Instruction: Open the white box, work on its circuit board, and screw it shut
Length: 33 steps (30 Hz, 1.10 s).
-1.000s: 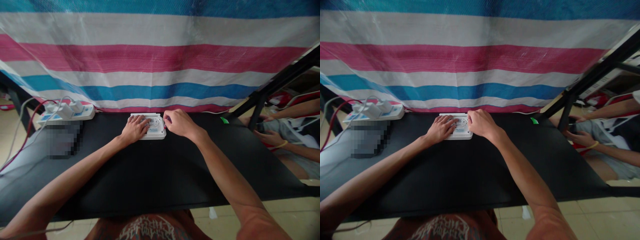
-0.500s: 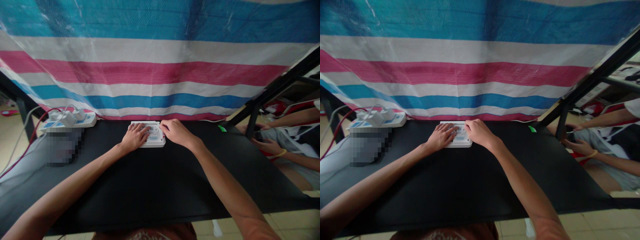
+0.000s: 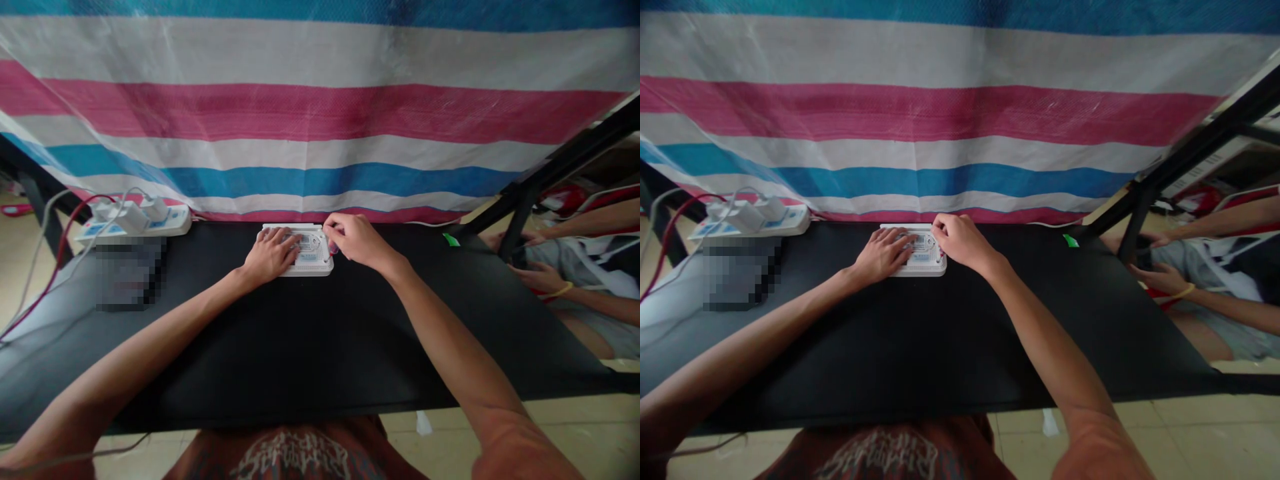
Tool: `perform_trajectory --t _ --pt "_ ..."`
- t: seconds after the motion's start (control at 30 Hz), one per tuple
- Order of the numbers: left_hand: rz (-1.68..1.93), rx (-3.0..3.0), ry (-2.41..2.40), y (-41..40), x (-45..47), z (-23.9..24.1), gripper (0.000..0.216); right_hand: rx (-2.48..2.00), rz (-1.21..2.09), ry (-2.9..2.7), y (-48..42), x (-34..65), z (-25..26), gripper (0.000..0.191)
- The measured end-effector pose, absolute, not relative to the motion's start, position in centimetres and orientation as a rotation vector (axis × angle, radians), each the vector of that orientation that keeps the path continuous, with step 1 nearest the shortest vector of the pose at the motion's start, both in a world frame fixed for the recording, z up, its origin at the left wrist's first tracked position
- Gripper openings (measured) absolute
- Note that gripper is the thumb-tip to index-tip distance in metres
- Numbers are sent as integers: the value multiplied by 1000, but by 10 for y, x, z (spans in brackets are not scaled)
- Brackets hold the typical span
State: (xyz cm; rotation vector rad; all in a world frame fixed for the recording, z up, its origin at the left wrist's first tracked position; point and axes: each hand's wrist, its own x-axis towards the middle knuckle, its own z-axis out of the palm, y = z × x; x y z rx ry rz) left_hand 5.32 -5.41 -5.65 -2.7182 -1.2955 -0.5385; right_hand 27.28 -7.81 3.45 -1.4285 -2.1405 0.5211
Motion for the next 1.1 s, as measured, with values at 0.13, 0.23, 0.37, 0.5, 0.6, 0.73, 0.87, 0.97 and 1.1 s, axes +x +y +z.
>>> perform_trajectory --t 0.13,0.23,0.37,0.5,0.6,0.73,0.87,0.97,1.1 --pt "-528 -2714 -1272 -54 52 -57 44 -1399 650 -2088 -76 273 28 7" --pt "-526 -2707 -1263 -54 52 -57 44 -1363 791 -2038 -73 274 25 3" --pt "-540 -2699 -1265 -54 53 -58 43 -1354 1096 -1916 -70 276 23 9" --pt "-544 -2694 -1274 -54 54 -57 43 -1412 1241 -1882 -66 278 18 6" --pt "-540 -2692 -1271 -54 54 -57 42 -1391 1297 -1855 -64 279 14 13" --pt "-552 -2691 -1272 -54 53 -57 41 -1375 1360 -1809 -62 280 14 12" --pt "-562 -2685 -1272 -54 53 -58 41 -1369 1382 -1796 -64 281 20 7" --pt "-557 -2685 -1277 -55 54 -58 41 -1352 1366 -1805 -66 283 25 4" --pt "-554 -2689 -1279 -55 54 -57 42 -1320 1345 -1791 -69 286 33 4"
